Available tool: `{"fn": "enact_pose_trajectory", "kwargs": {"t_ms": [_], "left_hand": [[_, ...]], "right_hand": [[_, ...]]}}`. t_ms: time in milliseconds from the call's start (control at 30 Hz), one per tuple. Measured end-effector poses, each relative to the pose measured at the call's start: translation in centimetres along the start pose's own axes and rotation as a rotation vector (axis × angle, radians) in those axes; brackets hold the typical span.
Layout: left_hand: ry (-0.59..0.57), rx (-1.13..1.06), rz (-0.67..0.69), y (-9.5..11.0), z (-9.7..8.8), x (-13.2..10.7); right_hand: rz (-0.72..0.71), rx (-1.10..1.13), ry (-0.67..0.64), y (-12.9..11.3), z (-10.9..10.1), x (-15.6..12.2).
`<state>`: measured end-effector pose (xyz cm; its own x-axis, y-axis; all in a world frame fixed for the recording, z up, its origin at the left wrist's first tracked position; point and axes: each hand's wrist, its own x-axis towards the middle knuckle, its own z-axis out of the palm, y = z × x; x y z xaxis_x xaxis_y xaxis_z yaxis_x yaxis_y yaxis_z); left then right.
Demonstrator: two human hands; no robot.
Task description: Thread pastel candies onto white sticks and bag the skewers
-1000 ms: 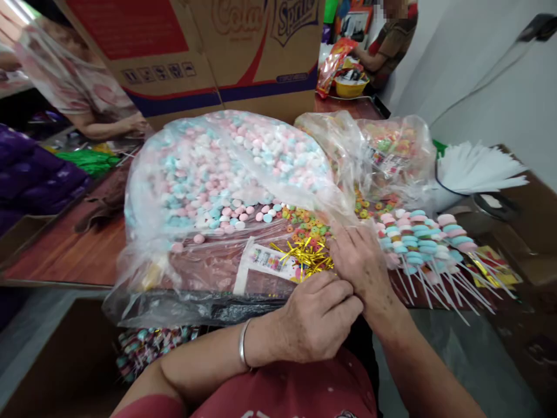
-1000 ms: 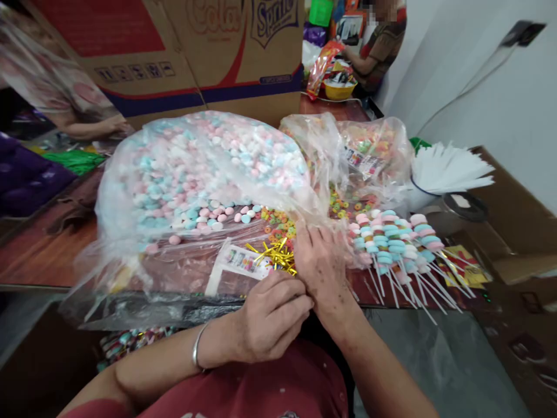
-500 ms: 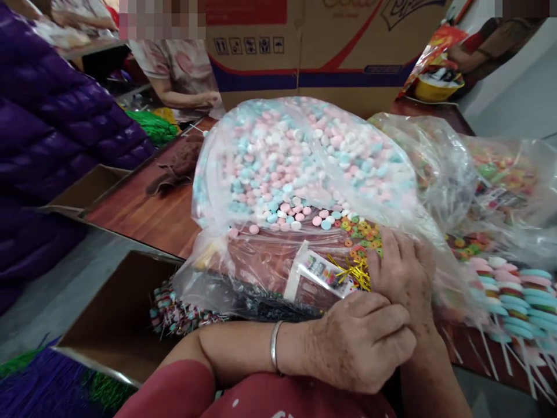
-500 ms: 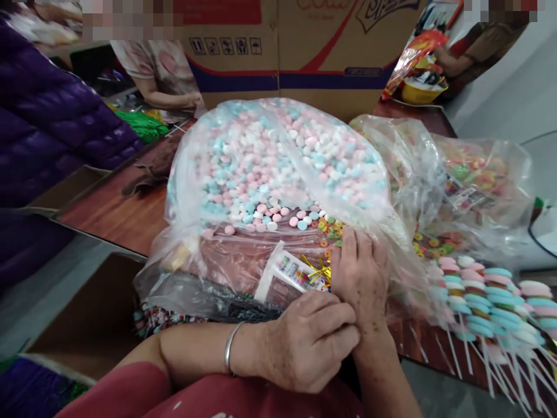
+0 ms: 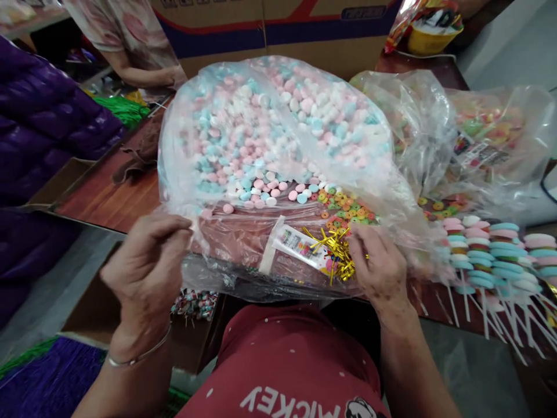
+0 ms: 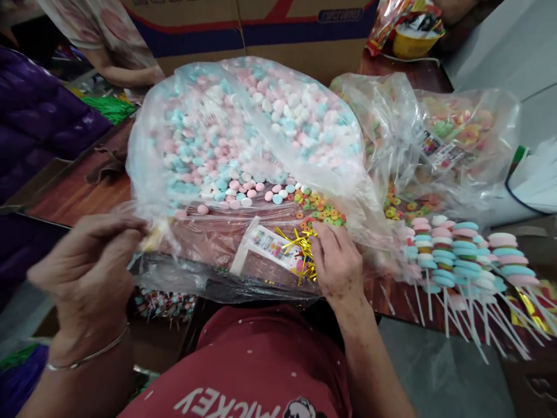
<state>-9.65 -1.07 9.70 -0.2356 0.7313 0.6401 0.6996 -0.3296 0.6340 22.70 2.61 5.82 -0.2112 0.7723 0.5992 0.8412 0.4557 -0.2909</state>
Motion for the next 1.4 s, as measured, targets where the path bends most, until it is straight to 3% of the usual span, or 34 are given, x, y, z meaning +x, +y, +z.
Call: {"fn": "enact_pose_trajectory", "kwargs": {"t_ms": [33,133,233,300,433,767,933,1067,1267,1400], "left_hand": [[-0.125,-0.026,0.003,0.3,0.7,-0.5],[-0.49,-0.119,0.205,1.8,4.9,-1.8],[-0.651,-0.068,0.405,2.7,9.5,-2.5],[-0.738,-0.012,0.488,2.6,11.7,-2.6],[-0.883,0.042,0.532,1.8,12.9,-2.6],[-0.867,0.192,0.486,-0.4,11.5,-3.2],[-0.892,0.127,0.468,-0.4,10.8,-2.9],[-0.825,0.149,0.452,0.4,11.2,-2.8],[-0.886,0.167,0.398,0.0,12.9,-2.6],[-0.854,0.098,0.421,-0.8,13.6,-2.6]], "right_hand": [[0.0,0.026,-0.018,0.0,0.2,-0.3],[-0.032,0.063,-0.1,-0.1,0.7,-1.0],[-0.162,0.032,-0.264,-0.8,1.1,-1.6],[-0.269,-0.001,-0.348,-1.4,1.5,-2.2],[-0.337,-0.033,-0.368,-1.4,2.6,-3.4],[-0.298,-0.037,-0.328,4.7,2.7,-3.9],[-0.259,-0.047,-0.186,4.3,2.7,-3.7],[-0.186,0.031,-0.061,3.8,2.0,-3.3],[-0.091,0.046,-0.047,4.1,1.8,-3.6],[-0.088,0.033,-0.033,4.0,1.9,-3.8]]}}
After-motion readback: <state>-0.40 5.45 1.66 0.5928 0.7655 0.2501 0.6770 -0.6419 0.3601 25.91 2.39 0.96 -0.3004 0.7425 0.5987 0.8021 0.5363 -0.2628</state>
